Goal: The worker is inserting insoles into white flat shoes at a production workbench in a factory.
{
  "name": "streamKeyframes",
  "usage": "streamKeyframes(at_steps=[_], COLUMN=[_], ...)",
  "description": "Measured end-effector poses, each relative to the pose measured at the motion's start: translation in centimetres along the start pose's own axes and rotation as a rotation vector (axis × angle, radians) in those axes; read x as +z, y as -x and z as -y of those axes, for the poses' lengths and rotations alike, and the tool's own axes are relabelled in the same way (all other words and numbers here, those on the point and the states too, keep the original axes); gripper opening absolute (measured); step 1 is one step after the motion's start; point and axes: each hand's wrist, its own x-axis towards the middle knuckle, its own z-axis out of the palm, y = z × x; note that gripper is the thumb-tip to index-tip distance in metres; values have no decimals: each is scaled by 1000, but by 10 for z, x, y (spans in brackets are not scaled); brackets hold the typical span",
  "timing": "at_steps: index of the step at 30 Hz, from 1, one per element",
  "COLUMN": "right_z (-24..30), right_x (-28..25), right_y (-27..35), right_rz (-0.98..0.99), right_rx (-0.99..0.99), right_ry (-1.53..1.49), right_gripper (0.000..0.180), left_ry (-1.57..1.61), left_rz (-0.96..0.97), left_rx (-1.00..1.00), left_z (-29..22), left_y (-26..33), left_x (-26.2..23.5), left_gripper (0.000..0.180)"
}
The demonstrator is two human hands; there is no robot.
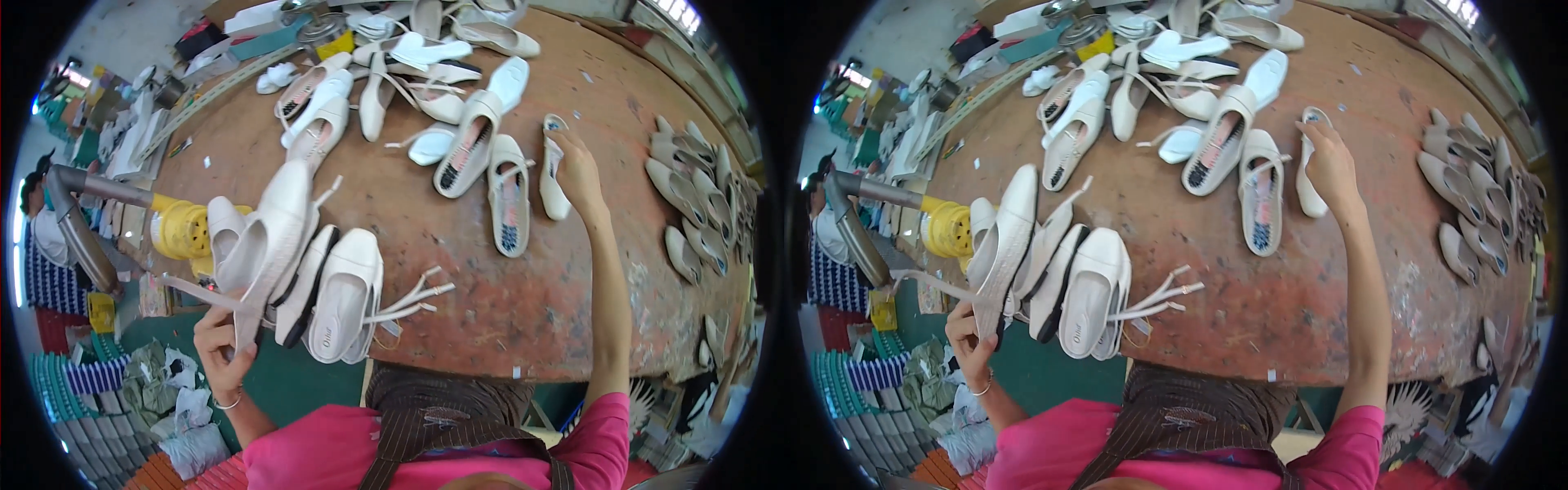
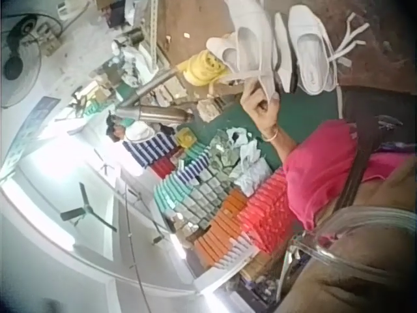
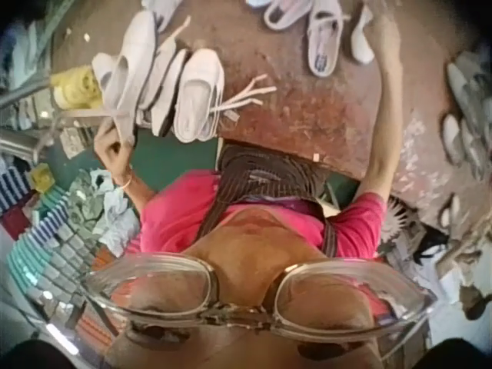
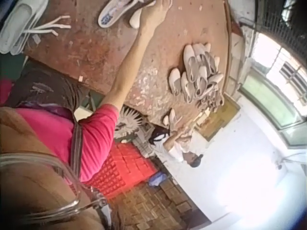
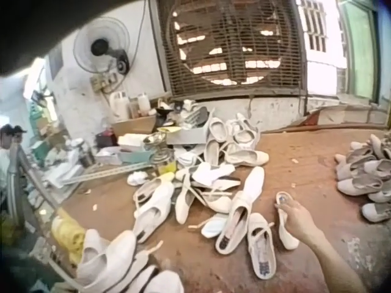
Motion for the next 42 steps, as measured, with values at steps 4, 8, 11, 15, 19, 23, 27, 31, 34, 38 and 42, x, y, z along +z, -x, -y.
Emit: streamKeyframes(at_steps=[4, 8, 11, 15, 19, 23, 27, 31, 34, 38, 42], right_z=[-21, -50, -64, -47, -66, -49, -38, -62, -85, -92, -105], right_x=[69, 102, 111, 110, 119, 83, 20, -49, -84, -99, -105], right_y=[-69, -109, -129, -153, -150, -124, -78, -26, 33, 108, 188], right_rz=[73, 234, 385, 515, 349, 549, 301, 235, 273, 370, 270], right_rx=[-268, -302, -464, -531, -595, -355, -142, 191, 518, 785, 723], right_ry=[176, 362, 384, 362, 297, 372, 431, 435, 307, 340, 171], right_gripper=[58, 75, 90, 82, 62, 52, 47, 48, 49, 50, 43], left_ry=[-550, -784, -909, -812, -709, -720, -699, -658, -566, -516, -577], left_rz=[99, 262, 156, 294, 319, 548, 530, 592, 686, 763, 352], left_rx=[-179, -477, -39, 216, 548, 83, 119, 242, 519, 568, 340], left_z=[0, -5, -7, 66, 144, 139, 111, 86, 60, 37, 76], left_y=[-17, -95, -202, -359, -490, -526, -510, -456, -389, -341, -378], left_x=[-14, -5, 25, 59, 159, 250, 250, 230, 227, 214, 158], left_gripper=[23, 22, 17, 33, 51, 85, 90, 79, 68, 57, 34])
